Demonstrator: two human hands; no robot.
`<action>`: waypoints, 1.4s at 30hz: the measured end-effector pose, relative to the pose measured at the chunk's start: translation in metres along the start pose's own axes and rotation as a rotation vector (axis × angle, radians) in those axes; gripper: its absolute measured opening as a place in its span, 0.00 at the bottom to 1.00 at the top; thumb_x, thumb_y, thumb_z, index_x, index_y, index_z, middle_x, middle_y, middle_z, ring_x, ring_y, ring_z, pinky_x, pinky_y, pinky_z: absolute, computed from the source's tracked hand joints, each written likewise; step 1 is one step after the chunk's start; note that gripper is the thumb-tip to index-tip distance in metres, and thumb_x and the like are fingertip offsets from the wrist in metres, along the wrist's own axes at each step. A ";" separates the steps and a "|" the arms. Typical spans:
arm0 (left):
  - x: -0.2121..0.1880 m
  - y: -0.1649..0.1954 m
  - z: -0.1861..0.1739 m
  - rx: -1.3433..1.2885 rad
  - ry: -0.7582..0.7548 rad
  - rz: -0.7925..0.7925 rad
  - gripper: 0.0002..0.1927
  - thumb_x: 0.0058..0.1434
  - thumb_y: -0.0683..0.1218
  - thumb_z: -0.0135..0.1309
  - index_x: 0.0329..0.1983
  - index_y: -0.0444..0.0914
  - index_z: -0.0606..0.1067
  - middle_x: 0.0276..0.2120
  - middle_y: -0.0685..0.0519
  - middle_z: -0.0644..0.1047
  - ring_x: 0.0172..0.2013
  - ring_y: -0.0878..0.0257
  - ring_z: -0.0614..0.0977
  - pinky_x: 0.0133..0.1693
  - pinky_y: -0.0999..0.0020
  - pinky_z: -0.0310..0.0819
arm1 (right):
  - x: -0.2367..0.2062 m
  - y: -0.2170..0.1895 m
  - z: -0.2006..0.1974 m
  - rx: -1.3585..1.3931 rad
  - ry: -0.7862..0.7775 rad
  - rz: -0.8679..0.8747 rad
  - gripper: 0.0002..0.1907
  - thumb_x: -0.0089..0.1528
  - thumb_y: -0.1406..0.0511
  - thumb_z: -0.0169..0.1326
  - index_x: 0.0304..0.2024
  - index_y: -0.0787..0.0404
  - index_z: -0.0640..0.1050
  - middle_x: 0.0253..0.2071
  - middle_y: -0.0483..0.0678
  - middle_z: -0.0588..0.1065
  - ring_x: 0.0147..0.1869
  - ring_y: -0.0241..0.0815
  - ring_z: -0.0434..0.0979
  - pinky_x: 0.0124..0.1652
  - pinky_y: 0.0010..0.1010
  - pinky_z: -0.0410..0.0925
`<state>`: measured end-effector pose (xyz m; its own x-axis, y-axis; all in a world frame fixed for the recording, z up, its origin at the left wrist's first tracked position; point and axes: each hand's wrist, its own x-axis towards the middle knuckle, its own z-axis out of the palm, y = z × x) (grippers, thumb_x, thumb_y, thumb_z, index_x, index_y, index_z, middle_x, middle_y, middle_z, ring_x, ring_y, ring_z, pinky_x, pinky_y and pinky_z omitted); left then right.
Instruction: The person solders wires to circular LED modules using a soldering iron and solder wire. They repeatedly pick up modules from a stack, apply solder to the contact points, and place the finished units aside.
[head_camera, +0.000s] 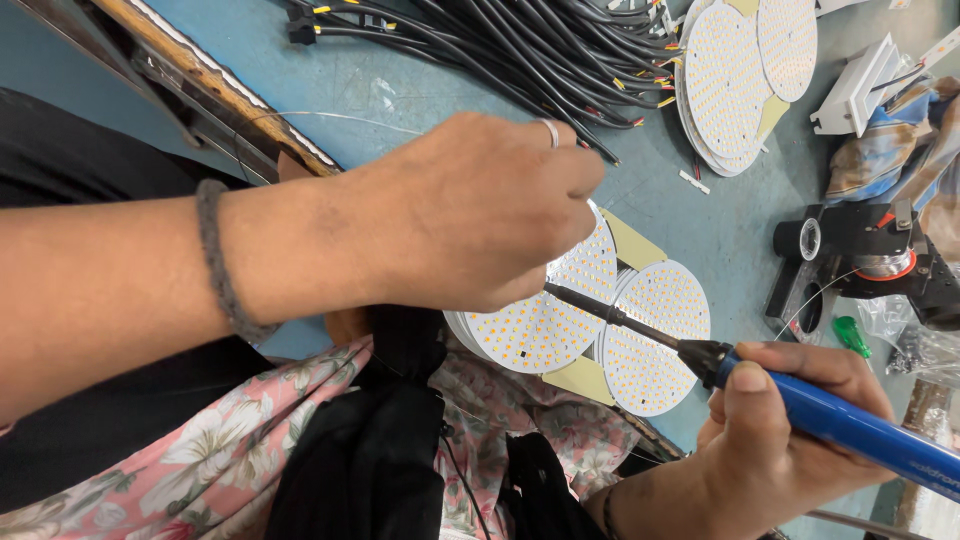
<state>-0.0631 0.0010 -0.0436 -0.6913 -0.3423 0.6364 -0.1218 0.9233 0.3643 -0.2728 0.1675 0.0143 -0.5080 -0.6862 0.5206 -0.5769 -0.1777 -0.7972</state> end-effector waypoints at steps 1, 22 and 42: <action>0.000 -0.001 -0.002 0.003 0.009 0.009 0.07 0.46 0.45 0.60 0.22 0.37 0.76 0.32 0.49 0.74 0.37 0.51 0.79 0.30 0.56 0.76 | 0.000 0.000 -0.001 0.000 -0.011 -0.005 0.12 0.55 0.69 0.65 0.34 0.69 0.75 0.23 0.48 0.71 0.17 0.32 0.65 0.19 0.17 0.59; -0.011 0.034 -0.039 -0.031 0.098 -0.068 0.08 0.58 0.43 0.59 0.34 0.33 0.74 0.38 0.46 0.75 0.35 0.48 0.78 0.33 0.56 0.72 | -0.030 0.057 -0.055 0.209 0.297 -0.150 0.25 0.68 0.66 0.65 0.56 0.69 0.64 0.40 0.55 0.71 0.28 0.40 0.65 0.32 0.26 0.64; -0.058 0.141 0.036 -0.282 0.518 -0.646 0.05 0.72 0.39 0.50 0.43 0.30 0.70 0.48 0.42 0.76 0.35 0.66 0.76 0.36 0.76 0.71 | -0.087 0.116 -0.182 0.123 0.534 -0.097 0.25 0.76 0.57 0.61 0.56 0.76 0.73 0.38 0.53 0.71 0.29 0.40 0.68 0.29 0.26 0.59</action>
<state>-0.0657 0.1570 -0.0532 -0.1290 -0.8828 0.4516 -0.1497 0.4676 0.8712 -0.4123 0.3352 -0.0676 -0.7282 -0.2155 0.6506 -0.5748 -0.3250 -0.7510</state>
